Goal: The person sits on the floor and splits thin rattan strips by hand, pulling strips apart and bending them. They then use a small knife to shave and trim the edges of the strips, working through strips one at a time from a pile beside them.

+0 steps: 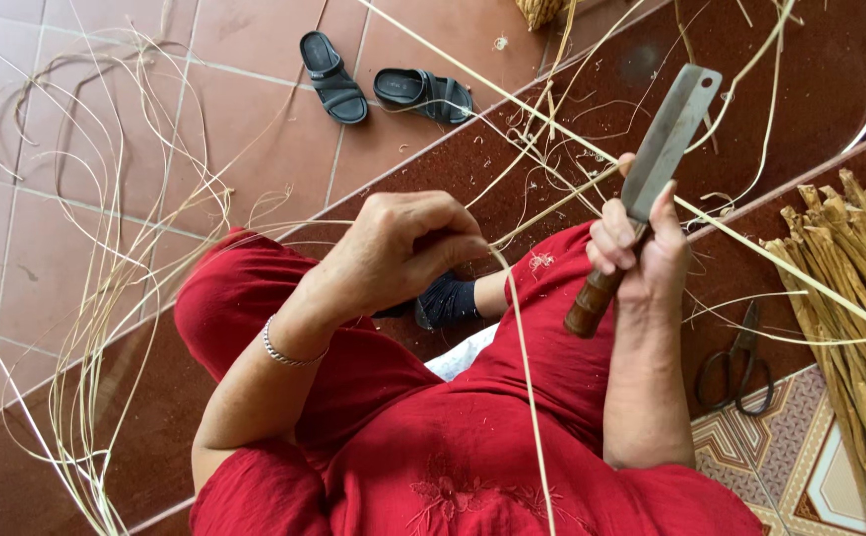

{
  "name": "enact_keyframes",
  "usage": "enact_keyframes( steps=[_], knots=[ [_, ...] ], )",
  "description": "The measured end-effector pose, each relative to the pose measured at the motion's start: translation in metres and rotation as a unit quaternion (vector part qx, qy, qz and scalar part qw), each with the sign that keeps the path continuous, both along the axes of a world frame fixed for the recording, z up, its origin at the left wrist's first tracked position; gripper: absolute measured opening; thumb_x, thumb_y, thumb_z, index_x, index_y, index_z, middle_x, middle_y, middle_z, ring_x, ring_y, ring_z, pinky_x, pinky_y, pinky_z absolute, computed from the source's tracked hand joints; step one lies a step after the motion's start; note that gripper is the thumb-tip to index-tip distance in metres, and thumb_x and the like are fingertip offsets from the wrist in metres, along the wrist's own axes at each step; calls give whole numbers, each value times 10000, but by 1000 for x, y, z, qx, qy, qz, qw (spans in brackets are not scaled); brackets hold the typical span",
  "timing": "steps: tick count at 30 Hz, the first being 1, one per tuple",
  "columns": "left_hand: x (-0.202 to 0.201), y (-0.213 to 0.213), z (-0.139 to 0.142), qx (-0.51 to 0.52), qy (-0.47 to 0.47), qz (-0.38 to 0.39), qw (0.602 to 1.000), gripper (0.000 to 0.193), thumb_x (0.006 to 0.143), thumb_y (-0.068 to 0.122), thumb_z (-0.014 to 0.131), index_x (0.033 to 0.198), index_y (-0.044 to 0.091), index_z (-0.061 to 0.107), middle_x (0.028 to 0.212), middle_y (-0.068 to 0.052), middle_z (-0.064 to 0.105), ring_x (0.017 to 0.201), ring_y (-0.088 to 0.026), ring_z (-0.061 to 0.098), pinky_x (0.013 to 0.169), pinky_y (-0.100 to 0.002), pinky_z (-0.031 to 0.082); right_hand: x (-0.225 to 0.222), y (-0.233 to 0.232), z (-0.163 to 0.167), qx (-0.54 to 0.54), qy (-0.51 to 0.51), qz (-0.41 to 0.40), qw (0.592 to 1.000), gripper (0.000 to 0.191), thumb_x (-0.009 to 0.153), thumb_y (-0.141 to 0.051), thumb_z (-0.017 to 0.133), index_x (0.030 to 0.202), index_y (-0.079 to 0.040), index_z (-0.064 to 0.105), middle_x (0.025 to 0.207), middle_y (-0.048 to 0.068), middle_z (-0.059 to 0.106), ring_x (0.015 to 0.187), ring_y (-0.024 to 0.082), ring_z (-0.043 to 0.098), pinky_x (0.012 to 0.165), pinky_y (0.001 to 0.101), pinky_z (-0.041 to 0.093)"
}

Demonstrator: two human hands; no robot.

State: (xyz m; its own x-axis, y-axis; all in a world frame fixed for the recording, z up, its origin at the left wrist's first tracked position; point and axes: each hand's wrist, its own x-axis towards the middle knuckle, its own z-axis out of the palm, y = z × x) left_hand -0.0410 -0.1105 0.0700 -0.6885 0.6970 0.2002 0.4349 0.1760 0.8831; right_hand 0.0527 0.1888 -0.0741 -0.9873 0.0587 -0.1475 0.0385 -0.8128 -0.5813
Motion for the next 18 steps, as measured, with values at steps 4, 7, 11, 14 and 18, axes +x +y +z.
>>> enact_keyframes(
  steps=[4,7,11,14,18],
  knots=[
    [-6,-3,-8,-39,-19,35,998,147,897,150,804,893,30,718,788,-97,720,661,-194,716,598,-309,551,-6,13,-20,-13,-26,-30,999,514,1183,-479,335,1471,-85,495,671,-31,436,503,61,361,456,235,387],
    [-11,-2,-19,-90,-5,65,994,259,857,223,856,816,23,697,725,-106,693,600,-208,678,551,-329,523,-8,26,-33,-17,-44,-43,998,520,1166,-489,340,1466,-94,496,698,-28,433,502,62,360,463,238,389],
    [-17,0,-34,-120,87,96,984,357,817,272,898,743,10,668,696,-113,649,581,-228,622,521,-355,480,-10,32,-42,-23,-53,-61,996,521,1171,-494,335,1468,-96,492,710,-25,431,516,65,368,470,239,379],
    [-19,-2,-41,-78,32,84,993,335,830,260,882,791,8,664,730,-88,630,593,-184,605,535,-329,489,-5,30,-31,-115,74,-12,990,488,1191,-465,357,1427,-58,487,640,-13,459,462,73,382,433,224,373],
    [-19,-2,-46,-44,11,124,991,327,843,247,885,807,9,664,740,-74,632,610,-163,583,551,-313,484,9,18,7,-144,260,124,947,743,1088,-436,437,1643,35,292,560,-6,540,407,80,391,383,274,350]
  ],
)
